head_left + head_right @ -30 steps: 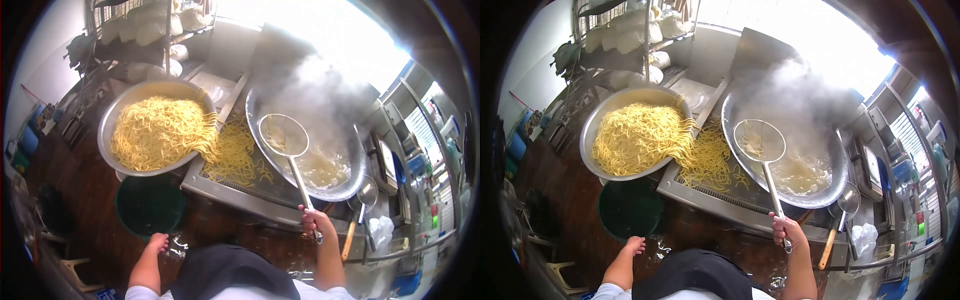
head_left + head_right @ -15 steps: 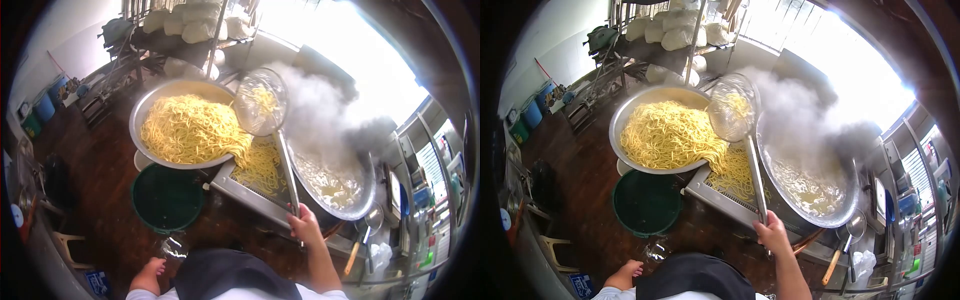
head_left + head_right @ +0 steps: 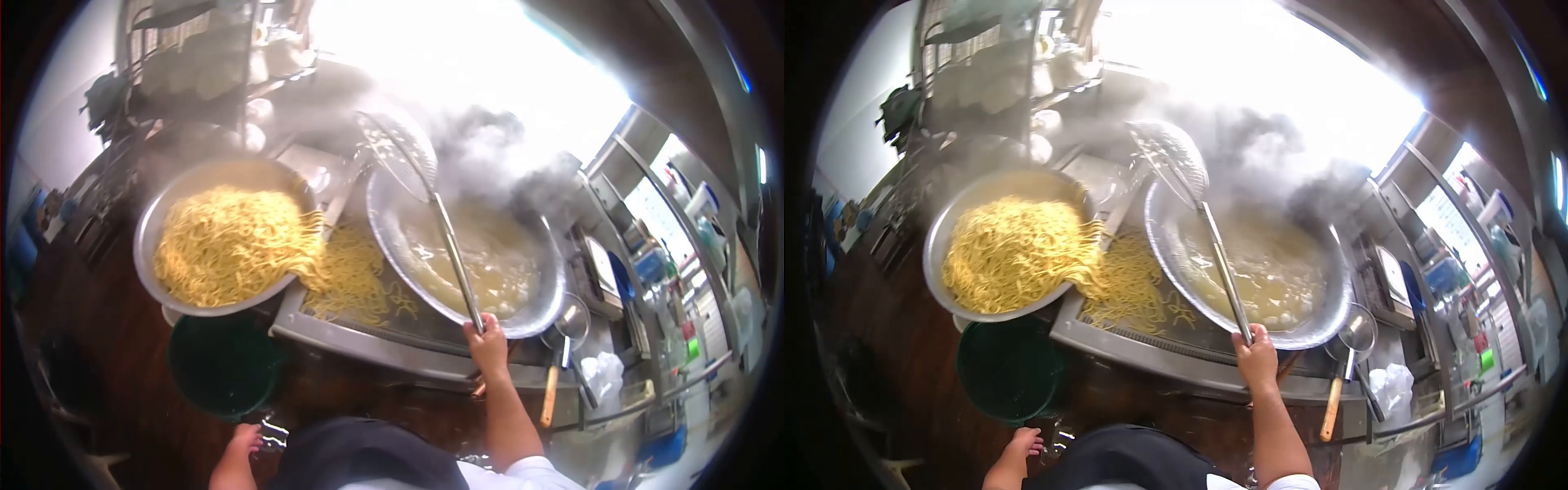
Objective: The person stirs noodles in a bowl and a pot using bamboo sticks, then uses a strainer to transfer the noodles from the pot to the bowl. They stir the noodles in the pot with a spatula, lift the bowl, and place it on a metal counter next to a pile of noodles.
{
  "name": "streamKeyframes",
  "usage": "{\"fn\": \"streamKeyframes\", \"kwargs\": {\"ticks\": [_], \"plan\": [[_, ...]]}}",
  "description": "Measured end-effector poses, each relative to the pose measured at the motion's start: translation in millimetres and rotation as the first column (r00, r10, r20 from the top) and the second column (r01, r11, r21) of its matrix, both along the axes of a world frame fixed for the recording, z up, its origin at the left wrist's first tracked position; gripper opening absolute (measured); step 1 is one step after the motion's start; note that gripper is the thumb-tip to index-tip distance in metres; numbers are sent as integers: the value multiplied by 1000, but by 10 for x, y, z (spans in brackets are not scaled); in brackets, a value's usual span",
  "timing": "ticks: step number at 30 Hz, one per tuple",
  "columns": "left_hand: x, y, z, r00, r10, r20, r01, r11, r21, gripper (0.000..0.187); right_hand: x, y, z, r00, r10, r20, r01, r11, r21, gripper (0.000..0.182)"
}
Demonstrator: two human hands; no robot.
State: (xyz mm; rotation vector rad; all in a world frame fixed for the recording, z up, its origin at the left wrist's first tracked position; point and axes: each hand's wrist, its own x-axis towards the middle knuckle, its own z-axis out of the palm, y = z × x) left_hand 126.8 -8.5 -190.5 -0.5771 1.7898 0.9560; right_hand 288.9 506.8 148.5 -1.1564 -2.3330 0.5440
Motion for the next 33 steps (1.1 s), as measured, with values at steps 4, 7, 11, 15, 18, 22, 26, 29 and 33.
{"fn": "streamKeyframes", "kwargs": {"ticks": [4,7,11,15,18,22,26,29,33], "plan": [[-28,385,51,999,-34,16,34,999,-9,34,668,923,-355,982,-141,-128,120,980,-161,30],[28,575,117,998,-55,36,56,998,-16,34,1119,1785,-577,946,-208,-250,179,975,-133,34],[110,754,348,997,-73,32,75,994,-78,32,1494,2841,-281,894,-428,134,423,904,63,50],[192,790,368,999,-36,-17,35,995,-90,29,1765,3501,-366,825,-429,367,341,897,282,58],[222,828,402,1000,-25,6,26,994,-111,29,1837,3479,-732,761,-389,520,388,914,117,36],[228,919,334,997,-67,37,70,994,-88,32,1427,2704,-532,787,-173,592,439,832,-340,30],[233,973,205,998,-58,33,59,997,-46,34,1298,2144,-271,818,42,574,407,662,-629,21],[253,920,91,995,-85,50,87,996,-31,35,1037,1605,-168,896,43,443,369,483,-794,18],[269,766,104,997,-73,26,74,997,-22,34,644,1134,-158,982,40,182,164,277,-947,13]]}}
